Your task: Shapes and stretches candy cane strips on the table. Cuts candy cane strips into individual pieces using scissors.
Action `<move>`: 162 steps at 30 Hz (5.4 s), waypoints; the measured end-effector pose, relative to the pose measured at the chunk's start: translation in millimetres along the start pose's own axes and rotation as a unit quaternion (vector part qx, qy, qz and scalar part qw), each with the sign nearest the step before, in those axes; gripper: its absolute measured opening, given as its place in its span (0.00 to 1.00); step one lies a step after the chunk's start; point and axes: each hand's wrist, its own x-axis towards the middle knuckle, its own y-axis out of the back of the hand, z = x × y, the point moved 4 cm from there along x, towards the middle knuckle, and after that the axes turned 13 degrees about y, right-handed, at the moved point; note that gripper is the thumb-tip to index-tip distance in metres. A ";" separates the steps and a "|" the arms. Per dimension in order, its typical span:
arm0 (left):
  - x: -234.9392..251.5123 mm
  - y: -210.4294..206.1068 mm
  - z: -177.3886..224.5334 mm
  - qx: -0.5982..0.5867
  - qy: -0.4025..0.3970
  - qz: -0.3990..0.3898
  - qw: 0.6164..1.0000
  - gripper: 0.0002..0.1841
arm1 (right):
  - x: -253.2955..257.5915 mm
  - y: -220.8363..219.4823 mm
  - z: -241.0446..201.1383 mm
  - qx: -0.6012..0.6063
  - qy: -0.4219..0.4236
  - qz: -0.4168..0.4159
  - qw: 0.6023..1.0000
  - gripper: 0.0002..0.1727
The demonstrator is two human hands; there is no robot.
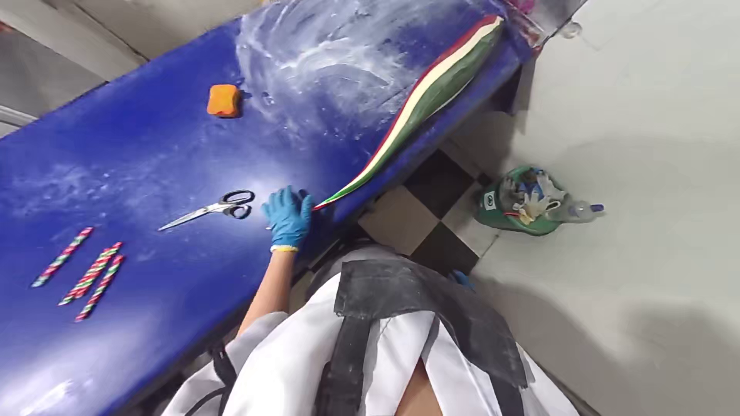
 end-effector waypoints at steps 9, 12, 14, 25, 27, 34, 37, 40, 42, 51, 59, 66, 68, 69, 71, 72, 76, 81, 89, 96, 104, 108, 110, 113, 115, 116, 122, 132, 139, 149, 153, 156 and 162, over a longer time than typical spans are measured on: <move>56.0 -103.0 272.4 0.058 -0.133 -0.089 0.985 0.44 | 255.7 102.1 -59.0 -0.067 0.217 -0.070 0.971 0.42; 84.4 -109.4 329.7 0.041 -0.099 -0.098 0.989 0.52 | 322.4 163.8 -81.0 -0.121 0.259 -0.059 0.956 0.50; 103.4 -109.9 365.2 0.040 -0.063 -0.115 0.990 0.57 | 372.1 207.1 -87.9 -0.160 0.268 -0.038 0.949 0.56; 161.8 -120.4 487.4 0.092 0.067 -0.174 0.978 0.71 | 660.6 425.7 -183.7 -0.458 0.420 -0.007 0.784 0.79; 170.8 -122.3 500.5 0.104 0.083 -0.184 0.974 0.69 | 697.7 430.6 -208.3 -0.526 0.434 -0.073 0.728 0.86; 181.5 -129.8 523.7 0.118 0.147 -0.167 0.968 0.66 | 730.9 431.5 -212.5 -0.496 0.523 -0.157 0.676 0.80; 170.9 -127.8 528.0 0.116 0.151 -0.137 0.972 0.65 | 722.1 435.2 -204.6 -0.485 0.516 -0.136 0.693 0.78; 132.3 -130.2 540.5 0.083 0.159 -0.039 0.983 0.63 | 688.3 455.6 -177.8 -0.434 0.532 -0.078 0.723 0.75; 87.9 -141.3 548.6 0.045 0.131 0.084 0.987 0.57 | 670.4 473.9 -138.5 -0.355 0.593 -0.022 0.722 0.68; 41.0 -150.0 518.1 0.049 0.053 0.166 0.983 0.45 | 690.6 484.5 -90.2 -0.366 0.633 -0.107 0.674 0.63; 112.5 -138.9 494.8 0.060 0.053 0.114 0.990 0.49 | 715.0 473.7 -134.9 -0.386 0.585 -0.110 0.705 0.62; 164.4 -121.9 521.9 0.054 -0.026 -0.172 0.983 0.55 | 686.1 448.9 -180.7 -0.397 0.535 -0.214 0.714 0.73; 173.0 -120.5 532.5 0.049 -0.041 -0.203 0.977 0.54 | 680.2 442.1 -186.5 -0.398 0.530 -0.218 0.716 0.73; 175.9 -121.0 538.5 0.047 -0.045 -0.219 0.974 0.54 | 677.7 439.5 -188.1 -0.400 0.527 -0.221 0.717 0.73; 182.3 -123.4 548.8 0.037 -0.051 -0.235 0.970 0.54 | 672.2 434.1 -194.0 -0.399 0.531 -0.220 0.715 0.72; 182.9 -125.2 551.7 0.034 -0.049 -0.239 0.969 0.53 | 668.5 431.0 -196.3 -0.399 0.535 -0.219 0.712 0.72; 185.5 -128.5 563.4 0.026 -0.039 -0.246 0.968 0.54 | 655.2 417.8 -205.4 -0.387 0.543 -0.225 0.710 0.72; 194.8 -133.4 586.5 0.030 -0.051 -0.255 0.965 0.57 | 625.8 392.2 -230.6 -0.368 0.586 -0.248 0.678 0.67; 199.0 -137.4 595.3 0.034 -0.049 -0.265 0.963 0.57 | 626.3 388.1 -233.9 -0.375 0.577 -0.273 0.672 0.66; 198.8 -137.9 592.2 -0.001 -0.074 -0.231 0.970 0.57 | 628.9 386.3 -228.6 -0.369 0.617 -0.223 0.658 0.69; 180.0 -136.5 580.8 -0.028 -0.062 -0.118 0.991 0.59 | 636.5 386.7 -227.0 -0.368 0.598 -0.233 0.672 0.63; 144.2 -122.5 517.6 -0.023 -0.012 -0.101 0.994 0.62 | 608.0 376.4 -236.7 -0.373 0.558 -0.155 0.724 0.54; 123.8 -116.6 468.9 -0.030 0.010 -0.077 0.997 0.58 | 576.2 353.1 -250.4 -0.395 0.554 -0.120 0.723 0.53; 96.8 -115.1 395.5 -0.034 0.041 -0.048 0.997 0.48 | 509.9 283.2 -281.6 -0.406 0.567 -0.104 0.709 0.54; 84.5 -114.5 349.8 -0.028 0.064 -0.049 0.996 0.43 | 469.0 231.5 -310.7 -0.391 0.554 -0.092 0.729 0.50; 80.2 -112.2 330.3 -0.025 0.073 -0.060 0.995 0.41 | 453.0 209.8 -326.5 -0.392 0.540 -0.086 0.740 0.50; 58.2 -91.1 252.6 -0.014 0.057 -0.125 0.990 0.25 | 369.7 97.9 -359.7 -0.313 0.463 0.010 0.829 0.41; 52.7 -57.4 204.2 -0.088 0.052 -0.320 0.942 0.18 | 363.9 84.8 -369.2 -0.329 0.394 0.064 0.856 0.41; 36.6 -54.6 154.2 -0.113 -0.002 -0.408 0.906 0.24 | 362.4 79.2 -370.0 -0.340 0.381 0.054 0.858 0.44; -34.2 35.8 51.4 -0.118 -0.032 -0.448 0.886 0.26 | 357.6 65.7 -373.2 -0.331 0.399 0.065 0.853 0.44; -57.1 64.9 0.6 -0.132 -0.060 -0.445 0.884 0.27 | 358.5 65.2 -371.6 -0.339 0.396 0.060 0.851 0.44; -65.8 78.2 -58.3 -0.175 -0.028 -0.415 0.892 0.26 | 358.8 65.2 -371.6 -0.342 0.393 0.059 0.851 0.44; -86.3 90.7 -243.7 -0.248 0.308 -0.369 0.841 0.22 | 340.9 50.8 -414.4 -0.345 0.298 0.010 0.890 0.50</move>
